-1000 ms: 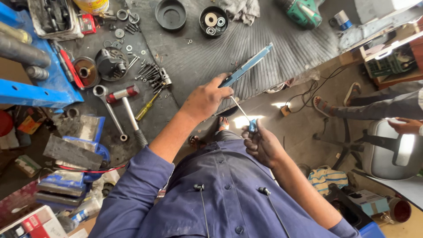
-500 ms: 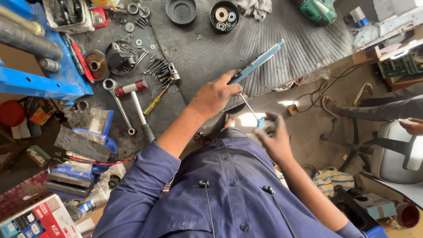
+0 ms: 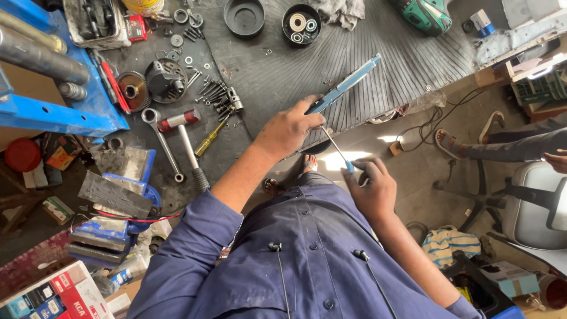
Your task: The person reassembles a blue gearbox housing at a workbench, pressing bearings into the housing bores by hand, seating them with a mallet, and driving a screw into the housing with a screwdriver. They pick small parts from the bench and a box and fit them into the housing.
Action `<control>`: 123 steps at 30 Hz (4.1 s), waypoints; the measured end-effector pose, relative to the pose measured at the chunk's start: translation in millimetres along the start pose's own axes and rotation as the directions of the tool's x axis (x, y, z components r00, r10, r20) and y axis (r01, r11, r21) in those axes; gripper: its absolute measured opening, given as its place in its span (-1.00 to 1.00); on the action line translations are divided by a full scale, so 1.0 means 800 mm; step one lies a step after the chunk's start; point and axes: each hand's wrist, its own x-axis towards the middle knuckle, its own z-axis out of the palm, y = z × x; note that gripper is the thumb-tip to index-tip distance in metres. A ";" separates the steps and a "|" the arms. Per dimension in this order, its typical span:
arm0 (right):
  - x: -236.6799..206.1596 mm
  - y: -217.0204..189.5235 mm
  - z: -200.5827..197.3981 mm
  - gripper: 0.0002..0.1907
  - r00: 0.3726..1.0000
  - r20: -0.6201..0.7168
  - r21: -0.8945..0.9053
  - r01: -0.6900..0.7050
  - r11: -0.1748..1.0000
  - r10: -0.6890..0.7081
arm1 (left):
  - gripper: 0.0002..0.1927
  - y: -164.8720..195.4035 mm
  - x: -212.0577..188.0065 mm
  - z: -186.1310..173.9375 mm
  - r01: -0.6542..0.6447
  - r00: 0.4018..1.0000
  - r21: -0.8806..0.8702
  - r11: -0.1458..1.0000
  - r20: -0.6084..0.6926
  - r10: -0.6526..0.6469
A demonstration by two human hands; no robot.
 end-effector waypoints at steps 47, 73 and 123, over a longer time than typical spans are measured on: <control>0.015 0.019 0.003 -0.61 0.585 0.716 0.598 -0.795 0.097 0.380 | 0.07 0.000 -0.008 0.005 0.098 0.995 -0.093 0.991 0.032 -0.096; 0.007 0.024 0.011 -0.62 0.745 0.514 0.680 -0.656 0.326 0.426 | -0.89 -0.004 -0.007 0.012 -0.026 0.993 0.051 0.998 -0.113 0.031; 0.065 0.053 -0.047 -0.71 0.910 0.409 0.302 -0.201 0.932 0.064 | -0.69 0.034 -0.006 0.037 0.144 0.973 0.149 0.978 -0.201 -0.113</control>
